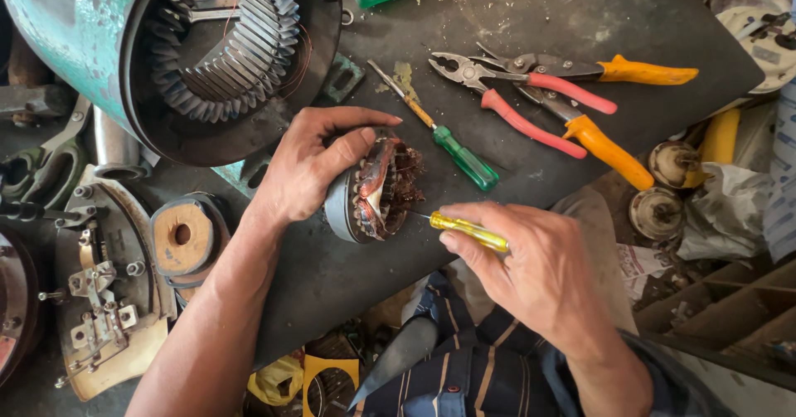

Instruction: The person removes copper windings from a motor rotor using a screwdriver and pliers. They pry and pull the copper wires from the rotor slots, then gather the removed copper into a bundle.

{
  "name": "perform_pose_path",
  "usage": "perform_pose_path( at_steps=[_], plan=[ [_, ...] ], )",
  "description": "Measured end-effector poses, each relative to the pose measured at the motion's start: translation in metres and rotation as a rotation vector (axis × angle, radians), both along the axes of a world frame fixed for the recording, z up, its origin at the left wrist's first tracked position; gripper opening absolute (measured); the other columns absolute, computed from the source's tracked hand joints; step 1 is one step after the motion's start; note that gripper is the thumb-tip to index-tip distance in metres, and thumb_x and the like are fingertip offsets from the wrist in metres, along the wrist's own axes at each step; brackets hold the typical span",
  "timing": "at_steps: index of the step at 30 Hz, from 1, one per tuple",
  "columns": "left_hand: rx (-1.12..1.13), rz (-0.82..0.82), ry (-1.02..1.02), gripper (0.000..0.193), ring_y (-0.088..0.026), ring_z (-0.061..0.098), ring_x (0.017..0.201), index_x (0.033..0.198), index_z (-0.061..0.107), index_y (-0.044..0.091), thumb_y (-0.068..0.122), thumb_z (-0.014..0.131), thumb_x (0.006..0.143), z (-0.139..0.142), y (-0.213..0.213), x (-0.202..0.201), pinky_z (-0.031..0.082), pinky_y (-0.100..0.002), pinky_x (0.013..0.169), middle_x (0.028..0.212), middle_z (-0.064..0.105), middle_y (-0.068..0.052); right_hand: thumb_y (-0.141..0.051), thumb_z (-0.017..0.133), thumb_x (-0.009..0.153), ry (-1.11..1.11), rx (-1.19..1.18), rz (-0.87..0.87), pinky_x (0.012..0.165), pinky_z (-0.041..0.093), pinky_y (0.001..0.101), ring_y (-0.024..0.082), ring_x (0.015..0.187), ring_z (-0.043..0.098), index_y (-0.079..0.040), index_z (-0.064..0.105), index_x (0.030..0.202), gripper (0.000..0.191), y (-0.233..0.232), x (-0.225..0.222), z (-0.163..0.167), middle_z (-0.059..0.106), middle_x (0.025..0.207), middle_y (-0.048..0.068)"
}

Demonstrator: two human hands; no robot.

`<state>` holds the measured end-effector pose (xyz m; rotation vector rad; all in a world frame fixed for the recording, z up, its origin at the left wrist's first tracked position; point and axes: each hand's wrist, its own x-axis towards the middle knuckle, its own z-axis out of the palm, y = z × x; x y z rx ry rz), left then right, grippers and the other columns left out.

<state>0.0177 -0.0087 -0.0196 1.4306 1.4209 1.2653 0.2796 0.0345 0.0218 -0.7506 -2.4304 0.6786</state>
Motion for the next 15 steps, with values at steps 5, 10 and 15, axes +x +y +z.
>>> perform_pose_path(
  at_steps=[5,10,15],
  plan=[
    [-0.003,0.013,0.039,0.039,-0.01,0.066,0.086,0.119,0.074,0.0,0.026,0.059,0.094,0.003,0.0,0.002,0.054,-0.028,0.08,0.091,0.078,-0.008,-0.029,0.074,0.089,-0.139,-0.039,0.025,0.051,0.053,0.0326,0.018,0.058,0.073,-0.011,0.077,0.099,0.02,0.014,-0.01,0.018,0.075,0.07,0.004],
    [0.024,0.01,0.044,0.039,-0.011,0.069,0.09,0.119,0.074,-0.001,0.026,0.059,0.095,0.003,0.0,0.001,0.055,-0.028,0.084,0.095,0.079,-0.009,-0.035,0.073,0.088,-0.277,-0.059,0.01,0.047,0.05,0.0329,0.017,0.052,0.072,-0.015,0.079,0.095,0.021,0.023,-0.019,0.03,0.073,0.057,0.0],
    [0.022,0.026,0.049,0.039,-0.011,0.068,0.089,0.119,0.075,0.0,0.026,0.059,0.095,-0.002,0.001,-0.003,0.055,-0.028,0.084,0.094,0.079,-0.009,-0.033,0.075,0.088,-0.208,0.008,0.032,0.046,0.05,0.0315,0.016,0.054,0.072,-0.014,0.079,0.094,0.021,0.024,-0.022,0.027,0.073,0.062,0.001]
  ],
)
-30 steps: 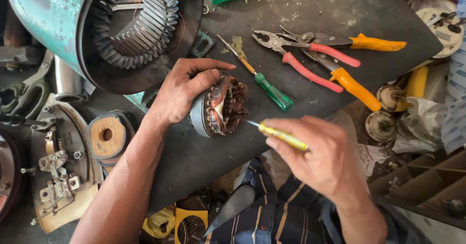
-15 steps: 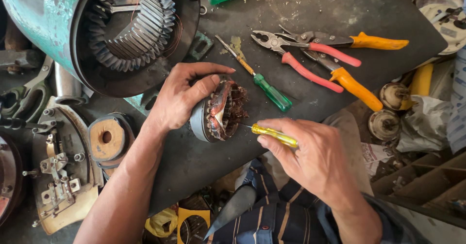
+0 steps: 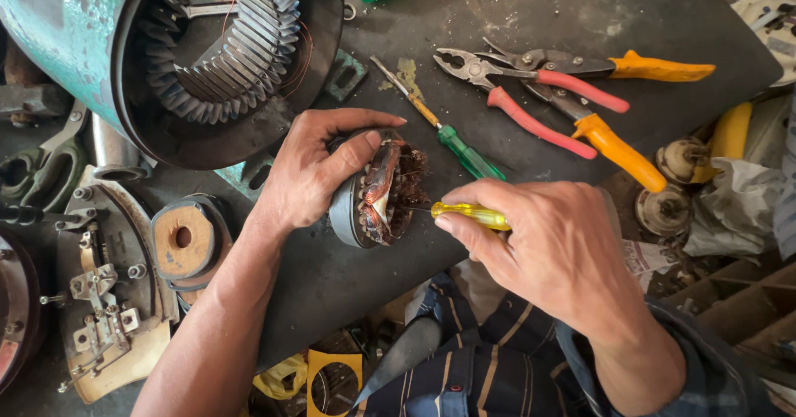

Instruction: The person removes copper windings from a motor rotor using a screwdriver and pliers. They pry and pull the copper wires from the rotor slots, then gather the removed copper into a bundle.

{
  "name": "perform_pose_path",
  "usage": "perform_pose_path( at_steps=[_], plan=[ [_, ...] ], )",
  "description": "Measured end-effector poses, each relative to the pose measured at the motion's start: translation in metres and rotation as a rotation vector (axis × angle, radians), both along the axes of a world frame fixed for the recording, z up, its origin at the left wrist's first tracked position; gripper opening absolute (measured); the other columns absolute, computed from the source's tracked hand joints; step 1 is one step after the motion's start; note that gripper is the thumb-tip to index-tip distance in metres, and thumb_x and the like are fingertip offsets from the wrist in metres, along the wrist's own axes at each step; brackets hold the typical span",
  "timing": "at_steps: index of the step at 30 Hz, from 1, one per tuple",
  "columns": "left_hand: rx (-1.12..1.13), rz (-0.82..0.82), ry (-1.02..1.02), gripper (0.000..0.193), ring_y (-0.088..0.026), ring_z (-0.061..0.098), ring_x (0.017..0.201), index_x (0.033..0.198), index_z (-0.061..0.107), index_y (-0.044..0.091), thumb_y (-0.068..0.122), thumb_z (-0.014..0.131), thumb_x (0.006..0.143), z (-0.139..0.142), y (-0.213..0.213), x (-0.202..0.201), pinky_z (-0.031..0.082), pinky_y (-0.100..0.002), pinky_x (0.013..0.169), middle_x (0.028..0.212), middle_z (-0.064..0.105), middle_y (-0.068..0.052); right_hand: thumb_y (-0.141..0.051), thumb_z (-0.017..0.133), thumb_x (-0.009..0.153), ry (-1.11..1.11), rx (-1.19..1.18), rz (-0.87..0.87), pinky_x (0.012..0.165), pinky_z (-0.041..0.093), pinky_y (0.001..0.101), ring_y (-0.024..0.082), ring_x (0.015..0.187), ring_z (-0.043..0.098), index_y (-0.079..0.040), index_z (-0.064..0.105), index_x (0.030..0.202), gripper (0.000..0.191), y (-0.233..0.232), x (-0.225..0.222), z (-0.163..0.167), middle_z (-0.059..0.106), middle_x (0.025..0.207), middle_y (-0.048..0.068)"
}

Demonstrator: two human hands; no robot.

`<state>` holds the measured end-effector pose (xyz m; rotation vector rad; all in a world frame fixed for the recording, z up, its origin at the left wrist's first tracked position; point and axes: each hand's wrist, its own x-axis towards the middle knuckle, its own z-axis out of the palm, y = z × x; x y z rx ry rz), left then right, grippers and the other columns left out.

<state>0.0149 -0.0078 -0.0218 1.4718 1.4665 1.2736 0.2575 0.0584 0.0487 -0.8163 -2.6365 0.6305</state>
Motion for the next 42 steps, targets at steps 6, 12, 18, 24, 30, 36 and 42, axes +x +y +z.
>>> perform_pose_path(
  at_steps=[6,12,18,24,30,36,42],
  plan=[
    [-0.019,-0.003,-0.002,0.04,-0.01,0.068,0.087,0.119,0.075,0.001,0.027,0.059,0.094,-0.006,0.005,0.001,0.054,-0.028,0.082,0.092,0.079,-0.008,-0.029,0.076,0.089,0.092,0.021,0.035,0.049,0.051,0.0308,0.018,0.058,0.072,-0.012,0.077,0.095,0.018,0.005,0.005,-0.01,0.074,0.069,0.003],
    [-0.035,0.002,-0.006,0.04,-0.011,0.069,0.085,0.119,0.075,0.001,0.028,0.058,0.094,-0.011,0.01,0.006,0.055,-0.028,0.08,0.091,0.079,-0.008,-0.031,0.078,0.086,0.038,0.033,-0.01,0.047,0.051,0.0325,0.019,0.054,0.071,-0.013,0.079,0.092,0.019,0.009,0.008,-0.019,0.074,0.066,0.004],
    [-0.033,0.005,0.007,0.041,-0.011,0.069,0.085,0.119,0.075,0.001,0.03,0.059,0.094,-0.014,0.012,0.011,0.055,-0.028,0.079,0.091,0.079,-0.008,-0.031,0.077,0.087,0.056,0.035,0.038,0.047,0.05,0.0321,0.018,0.055,0.07,-0.012,0.078,0.093,0.02,0.016,0.011,-0.022,0.074,0.067,0.004],
    [-0.026,-0.001,0.017,0.041,-0.011,0.069,0.087,0.118,0.074,0.0,0.03,0.059,0.094,-0.014,0.008,0.012,0.055,-0.03,0.081,0.093,0.079,-0.009,-0.033,0.077,0.086,0.016,0.004,0.02,0.046,0.049,0.0327,0.018,0.053,0.071,-0.013,0.08,0.092,0.02,0.014,0.009,-0.023,0.074,0.064,0.003],
    [0.013,-0.002,0.067,0.041,-0.011,0.069,0.086,0.118,0.073,0.0,0.03,0.059,0.095,-0.009,0.005,0.012,0.055,-0.03,0.081,0.091,0.078,-0.009,-0.033,0.076,0.086,0.006,0.027,0.025,0.046,0.049,0.0342,0.02,0.052,0.069,-0.014,0.08,0.091,0.02,0.009,0.008,-0.019,0.073,0.062,0.004],
    [-0.035,0.038,0.156,0.043,-0.014,0.068,0.072,0.117,0.075,0.004,0.035,0.06,0.092,-0.001,0.0,0.017,0.053,-0.033,0.069,0.079,0.075,-0.012,-0.041,0.077,0.085,-0.185,0.174,0.042,0.047,0.047,0.0362,0.02,0.048,0.065,-0.021,0.082,0.092,0.022,0.006,0.003,-0.014,0.067,0.054,0.003],
    [-0.006,0.093,0.198,0.041,-0.017,0.072,0.075,0.115,0.075,0.004,0.033,0.06,0.091,0.003,-0.001,0.019,0.054,-0.033,0.072,0.088,0.077,-0.014,-0.031,0.081,0.084,-0.026,0.36,0.161,0.049,0.045,0.0379,0.019,0.05,0.058,-0.013,0.073,0.082,0.02,-0.017,0.001,-0.014,0.061,0.055,0.001]
  ],
)
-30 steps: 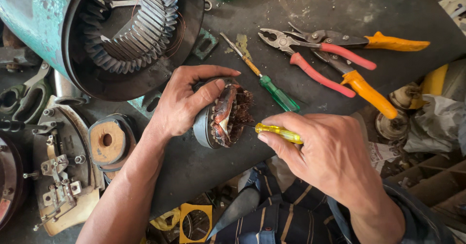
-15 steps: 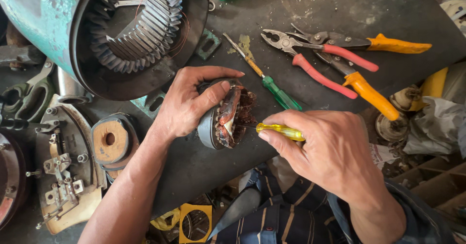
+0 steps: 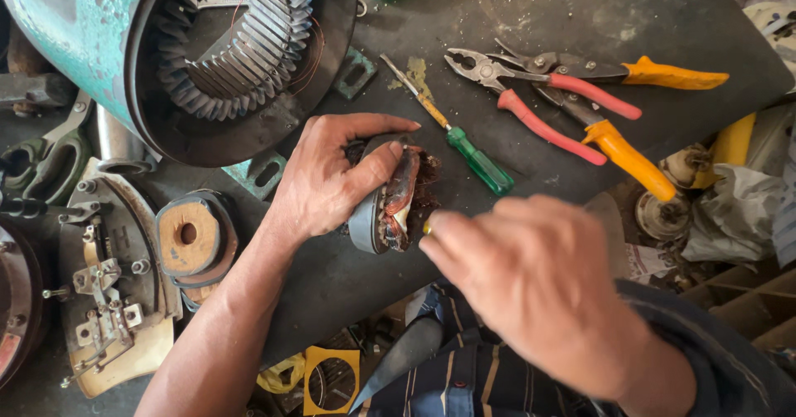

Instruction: The person removes copper windings from a motor rotor using a screwdriver and pliers. They pry and pull the copper wires from the rotor slots, then gather the removed copper into a bundle.

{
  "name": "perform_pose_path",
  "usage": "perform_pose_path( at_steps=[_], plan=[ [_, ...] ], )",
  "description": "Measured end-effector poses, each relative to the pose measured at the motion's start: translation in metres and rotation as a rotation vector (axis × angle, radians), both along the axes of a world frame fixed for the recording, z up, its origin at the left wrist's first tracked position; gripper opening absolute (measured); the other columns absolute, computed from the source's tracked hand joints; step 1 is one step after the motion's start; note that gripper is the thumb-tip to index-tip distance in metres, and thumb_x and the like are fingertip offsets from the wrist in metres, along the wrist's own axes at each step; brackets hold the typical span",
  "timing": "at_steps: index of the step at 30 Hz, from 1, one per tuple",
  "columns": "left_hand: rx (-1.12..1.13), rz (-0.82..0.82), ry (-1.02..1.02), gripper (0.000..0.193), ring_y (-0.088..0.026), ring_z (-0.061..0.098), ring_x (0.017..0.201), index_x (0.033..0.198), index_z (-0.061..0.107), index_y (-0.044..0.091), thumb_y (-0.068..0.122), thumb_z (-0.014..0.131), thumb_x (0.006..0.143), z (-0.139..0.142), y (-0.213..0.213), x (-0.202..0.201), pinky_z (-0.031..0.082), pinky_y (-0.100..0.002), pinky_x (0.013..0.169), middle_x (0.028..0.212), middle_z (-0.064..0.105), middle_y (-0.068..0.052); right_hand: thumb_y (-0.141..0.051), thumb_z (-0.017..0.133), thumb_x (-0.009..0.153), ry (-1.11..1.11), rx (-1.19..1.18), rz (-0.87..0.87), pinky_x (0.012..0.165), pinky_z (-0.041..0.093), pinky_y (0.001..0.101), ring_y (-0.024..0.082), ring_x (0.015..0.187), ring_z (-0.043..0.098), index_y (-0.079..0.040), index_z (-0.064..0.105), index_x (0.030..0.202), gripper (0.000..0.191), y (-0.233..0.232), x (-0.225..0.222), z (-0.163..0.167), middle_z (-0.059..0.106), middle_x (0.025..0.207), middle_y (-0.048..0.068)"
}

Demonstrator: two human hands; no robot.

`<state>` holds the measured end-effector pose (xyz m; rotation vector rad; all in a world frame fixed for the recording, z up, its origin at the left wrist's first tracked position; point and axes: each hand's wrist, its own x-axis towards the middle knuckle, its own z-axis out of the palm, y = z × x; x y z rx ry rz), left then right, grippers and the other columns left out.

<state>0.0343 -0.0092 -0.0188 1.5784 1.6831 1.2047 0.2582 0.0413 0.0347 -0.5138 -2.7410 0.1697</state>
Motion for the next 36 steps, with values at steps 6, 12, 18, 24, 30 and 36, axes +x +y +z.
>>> perform_pose_path(
  at_steps=[6,12,18,24,30,36],
  plan=[
    [-0.119,0.086,-0.031,0.041,-0.018,0.066,0.065,0.113,0.077,0.006,0.03,0.058,0.086,0.001,0.005,0.0,0.053,-0.035,0.066,0.08,0.077,-0.013,-0.022,0.074,0.091,0.053,0.086,0.04,0.055,0.041,0.0342,0.016,0.06,0.052,-0.004,0.075,0.112,0.028,-0.026,0.008,-0.014,0.049,0.064,-0.001],
    [-0.058,0.055,-0.087,0.04,-0.011,0.065,0.071,0.114,0.076,0.004,0.03,0.058,0.09,-0.001,0.003,0.004,0.054,-0.031,0.068,0.078,0.075,-0.01,-0.014,0.063,0.088,0.03,0.116,-0.003,0.056,0.043,0.0323,0.015,0.06,0.051,-0.008,0.075,0.123,0.038,-0.034,0.022,-0.031,0.046,0.064,-0.001],
    [-0.067,0.05,-0.067,0.039,-0.01,0.061,0.071,0.112,0.077,0.003,0.029,0.058,0.09,-0.002,0.003,0.003,0.051,-0.03,0.068,0.076,0.073,-0.008,-0.015,0.069,0.087,0.115,0.126,-0.064,0.055,0.042,0.0309,0.015,0.058,0.05,-0.012,0.076,0.121,0.035,-0.037,0.027,-0.042,0.044,0.063,-0.002],
    [-0.147,0.122,-0.065,0.04,-0.011,0.059,0.066,0.112,0.077,0.004,0.029,0.058,0.087,0.0,0.001,0.008,0.05,-0.032,0.064,0.074,0.073,-0.01,-0.014,0.077,0.085,0.178,0.143,-0.091,0.053,0.042,0.0319,0.015,0.056,0.049,-0.013,0.075,0.122,0.036,-0.036,0.027,-0.043,0.044,0.062,-0.001],
    [-0.094,0.092,-0.105,0.039,-0.01,0.064,0.074,0.113,0.076,0.003,0.028,0.056,0.091,0.004,-0.003,0.009,0.053,-0.03,0.072,0.078,0.074,-0.01,-0.021,0.079,0.087,0.084,-0.006,-0.098,0.053,0.047,0.0317,0.015,0.055,0.056,-0.011,0.073,0.12,0.035,-0.037,0.03,-0.024,0.057,0.061,-0.002],
    [-0.136,0.111,-0.103,0.039,-0.012,0.062,0.073,0.113,0.077,0.003,0.029,0.056,0.092,0.005,0.0,-0.001,0.052,-0.031,0.071,0.076,0.073,-0.01,-0.022,0.078,0.086,0.054,0.004,-0.121,0.053,0.048,0.0306,0.014,0.054,0.057,-0.011,0.074,0.12,0.036,-0.033,0.016,-0.013,0.056,0.058,-0.002]
  ],
)
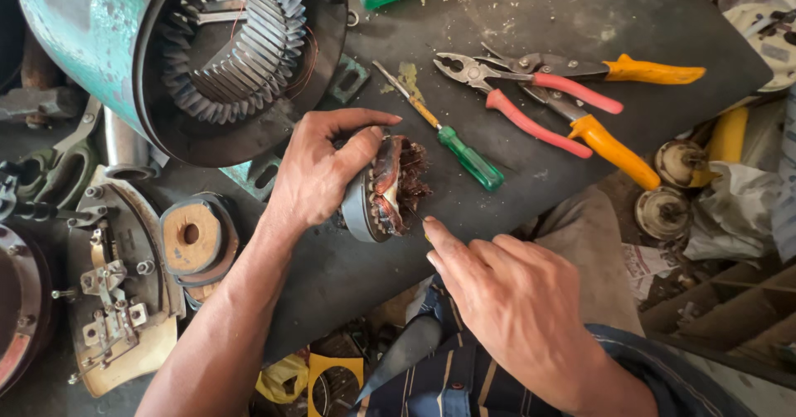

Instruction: The person removes copper windings from a motor rotor using a screwdriver and pliers. They pry and pull the copper wires from the rotor slots, then gather the removed copper into a bundle.

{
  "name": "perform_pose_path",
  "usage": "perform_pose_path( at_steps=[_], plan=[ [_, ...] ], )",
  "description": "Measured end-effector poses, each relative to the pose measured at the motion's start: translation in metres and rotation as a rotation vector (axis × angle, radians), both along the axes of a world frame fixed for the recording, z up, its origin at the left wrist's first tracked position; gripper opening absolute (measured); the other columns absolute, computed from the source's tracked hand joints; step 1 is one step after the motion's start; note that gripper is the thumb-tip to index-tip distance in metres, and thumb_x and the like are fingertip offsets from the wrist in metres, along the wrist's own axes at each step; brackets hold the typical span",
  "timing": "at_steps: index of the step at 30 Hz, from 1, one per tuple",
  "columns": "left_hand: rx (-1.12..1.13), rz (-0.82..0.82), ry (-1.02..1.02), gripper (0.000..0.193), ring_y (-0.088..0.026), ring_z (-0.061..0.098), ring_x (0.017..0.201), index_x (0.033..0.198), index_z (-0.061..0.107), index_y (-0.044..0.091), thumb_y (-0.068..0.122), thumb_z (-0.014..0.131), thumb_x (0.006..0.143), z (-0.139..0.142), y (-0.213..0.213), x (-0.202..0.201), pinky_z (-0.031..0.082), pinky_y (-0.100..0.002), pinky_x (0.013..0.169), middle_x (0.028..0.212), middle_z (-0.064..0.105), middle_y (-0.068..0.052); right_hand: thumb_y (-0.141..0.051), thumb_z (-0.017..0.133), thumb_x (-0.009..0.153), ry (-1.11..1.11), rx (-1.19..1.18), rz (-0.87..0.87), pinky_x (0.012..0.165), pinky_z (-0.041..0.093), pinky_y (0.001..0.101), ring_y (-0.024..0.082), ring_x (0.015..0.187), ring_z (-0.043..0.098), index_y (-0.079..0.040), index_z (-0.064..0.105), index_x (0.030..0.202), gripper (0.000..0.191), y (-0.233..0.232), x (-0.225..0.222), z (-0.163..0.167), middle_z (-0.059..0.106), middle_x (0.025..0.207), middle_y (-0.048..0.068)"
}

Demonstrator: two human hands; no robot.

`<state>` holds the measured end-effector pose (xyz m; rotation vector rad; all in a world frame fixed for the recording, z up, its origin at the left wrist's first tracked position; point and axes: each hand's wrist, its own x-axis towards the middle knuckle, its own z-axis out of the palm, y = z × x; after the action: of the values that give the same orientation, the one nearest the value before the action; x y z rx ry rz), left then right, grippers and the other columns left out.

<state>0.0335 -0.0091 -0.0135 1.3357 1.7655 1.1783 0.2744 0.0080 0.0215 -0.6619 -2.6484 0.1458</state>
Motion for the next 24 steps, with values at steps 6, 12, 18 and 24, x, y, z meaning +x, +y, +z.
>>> perform_pose_path(
  at_steps=[6,12,18,24],
  plan=[
    [0.1,-0.049,-0.053,0.039,-0.011,0.065,0.079,0.114,0.076,0.002,0.028,0.055,0.094,-0.01,0.011,-0.011,0.054,-0.03,0.077,0.084,0.076,-0.008,-0.014,0.076,0.081,0.005,0.118,-0.011,0.053,0.043,0.0316,0.016,0.055,0.052,-0.014,0.077,0.12,0.04,0.003,-0.005,-0.013,0.049,0.059,-0.002],
    [0.073,-0.062,-0.068,0.04,-0.01,0.063,0.076,0.114,0.076,0.001,0.028,0.055,0.093,-0.015,0.013,-0.014,0.053,-0.029,0.075,0.079,0.074,-0.009,-0.016,0.082,0.086,0.179,0.113,0.108,0.052,0.036,0.0328,0.015,0.055,0.045,-0.011,0.075,0.122,0.037,0.025,0.006,-0.046,0.044,0.063,-0.003],
    [0.067,-0.064,-0.057,0.04,-0.01,0.061,0.075,0.113,0.076,0.002,0.029,0.055,0.093,-0.017,0.009,-0.011,0.052,-0.029,0.072,0.079,0.072,-0.008,-0.015,0.084,0.085,0.285,0.191,0.234,0.051,0.034,0.0349,0.017,0.054,0.042,-0.012,0.074,0.124,0.041,0.042,0.012,-0.067,0.04,0.061,-0.001],
    [0.045,-0.087,-0.128,0.039,-0.009,0.061,0.074,0.111,0.078,0.001,0.027,0.057,0.09,-0.018,-0.001,-0.013,0.052,-0.028,0.069,0.08,0.074,-0.007,-0.013,0.083,0.085,0.285,0.19,0.231,0.052,0.033,0.0348,0.018,0.055,0.041,-0.013,0.074,0.126,0.041,0.027,0.018,-0.067,0.041,0.062,-0.001]
  ],
)
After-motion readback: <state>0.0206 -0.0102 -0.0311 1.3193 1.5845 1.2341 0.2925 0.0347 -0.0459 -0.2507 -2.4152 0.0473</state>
